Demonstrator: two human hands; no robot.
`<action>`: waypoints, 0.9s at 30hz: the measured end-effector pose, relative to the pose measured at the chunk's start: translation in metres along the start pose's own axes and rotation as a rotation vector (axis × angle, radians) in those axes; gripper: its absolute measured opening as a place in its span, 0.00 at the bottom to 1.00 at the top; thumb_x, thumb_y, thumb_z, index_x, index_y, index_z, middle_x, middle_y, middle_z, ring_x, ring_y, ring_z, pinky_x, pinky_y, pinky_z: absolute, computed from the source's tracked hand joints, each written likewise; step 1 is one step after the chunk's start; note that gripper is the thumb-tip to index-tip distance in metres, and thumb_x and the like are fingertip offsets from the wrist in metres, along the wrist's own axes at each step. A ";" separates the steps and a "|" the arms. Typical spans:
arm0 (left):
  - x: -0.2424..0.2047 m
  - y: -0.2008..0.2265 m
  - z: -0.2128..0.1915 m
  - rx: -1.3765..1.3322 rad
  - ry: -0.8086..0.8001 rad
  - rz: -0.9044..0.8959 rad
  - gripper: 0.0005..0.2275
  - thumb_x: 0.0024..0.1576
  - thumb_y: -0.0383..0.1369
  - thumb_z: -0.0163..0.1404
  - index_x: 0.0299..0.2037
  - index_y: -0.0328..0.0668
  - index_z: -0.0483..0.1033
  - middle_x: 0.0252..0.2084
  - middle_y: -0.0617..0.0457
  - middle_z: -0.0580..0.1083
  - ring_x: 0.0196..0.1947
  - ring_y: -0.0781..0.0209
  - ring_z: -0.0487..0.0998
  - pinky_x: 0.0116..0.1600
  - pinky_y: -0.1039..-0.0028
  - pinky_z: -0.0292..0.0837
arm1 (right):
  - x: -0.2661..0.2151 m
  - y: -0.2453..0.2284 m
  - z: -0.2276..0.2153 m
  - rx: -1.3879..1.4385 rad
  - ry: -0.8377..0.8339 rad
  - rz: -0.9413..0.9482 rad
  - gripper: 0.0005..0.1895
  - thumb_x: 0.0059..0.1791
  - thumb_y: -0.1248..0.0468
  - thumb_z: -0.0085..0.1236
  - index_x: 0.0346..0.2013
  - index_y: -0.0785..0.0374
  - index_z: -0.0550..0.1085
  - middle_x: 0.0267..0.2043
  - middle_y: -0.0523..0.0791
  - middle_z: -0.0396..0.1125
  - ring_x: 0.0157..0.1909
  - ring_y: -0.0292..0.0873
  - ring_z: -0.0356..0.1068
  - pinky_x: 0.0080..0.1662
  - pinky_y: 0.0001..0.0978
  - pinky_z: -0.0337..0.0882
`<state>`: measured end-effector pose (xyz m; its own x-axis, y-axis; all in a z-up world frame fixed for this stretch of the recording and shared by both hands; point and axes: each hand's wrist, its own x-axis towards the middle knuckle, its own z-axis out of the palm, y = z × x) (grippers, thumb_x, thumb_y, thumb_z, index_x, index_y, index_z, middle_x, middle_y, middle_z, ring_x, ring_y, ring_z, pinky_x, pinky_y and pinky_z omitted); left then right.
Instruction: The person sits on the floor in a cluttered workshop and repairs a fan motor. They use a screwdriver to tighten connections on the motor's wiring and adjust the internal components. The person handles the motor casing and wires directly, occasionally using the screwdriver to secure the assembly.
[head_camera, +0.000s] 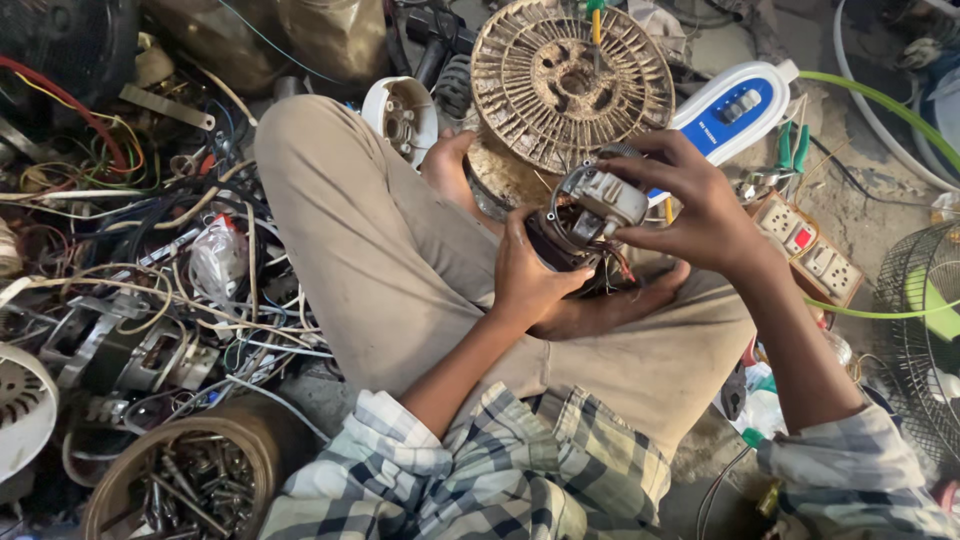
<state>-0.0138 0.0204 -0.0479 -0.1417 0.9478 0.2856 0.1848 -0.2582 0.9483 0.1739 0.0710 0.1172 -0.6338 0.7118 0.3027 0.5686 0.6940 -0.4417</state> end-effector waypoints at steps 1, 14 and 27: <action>0.000 0.001 0.000 0.011 -0.008 -0.009 0.44 0.34 0.40 0.72 0.61 0.36 0.60 0.55 0.38 0.72 0.56 0.40 0.75 0.59 0.58 0.71 | 0.000 0.001 0.000 0.027 0.003 0.028 0.38 0.36 0.63 0.74 0.61 0.57 0.74 0.63 0.52 0.62 0.61 0.51 0.68 0.59 0.40 0.72; 0.000 -0.001 0.002 0.037 0.003 0.013 0.45 0.35 0.40 0.72 0.61 0.34 0.58 0.56 0.34 0.70 0.57 0.37 0.73 0.60 0.54 0.70 | 0.012 0.008 -0.001 0.090 -0.020 0.085 0.35 0.36 0.63 0.74 0.58 0.58 0.75 0.60 0.50 0.65 0.60 0.48 0.69 0.56 0.39 0.73; 0.000 0.001 0.000 0.040 -0.017 0.023 0.42 0.38 0.41 0.71 0.59 0.33 0.58 0.54 0.37 0.69 0.56 0.37 0.73 0.59 0.55 0.70 | -0.083 -0.040 0.022 -0.309 0.228 0.070 0.36 0.37 0.63 0.76 0.59 0.58 0.74 0.59 0.55 0.60 0.60 0.55 0.68 0.57 0.47 0.74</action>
<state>-0.0134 0.0201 -0.0475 -0.1206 0.9448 0.3047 0.2265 -0.2727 0.9351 0.1924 -0.0182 0.0910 -0.4752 0.7400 0.4760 0.7594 0.6182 -0.2030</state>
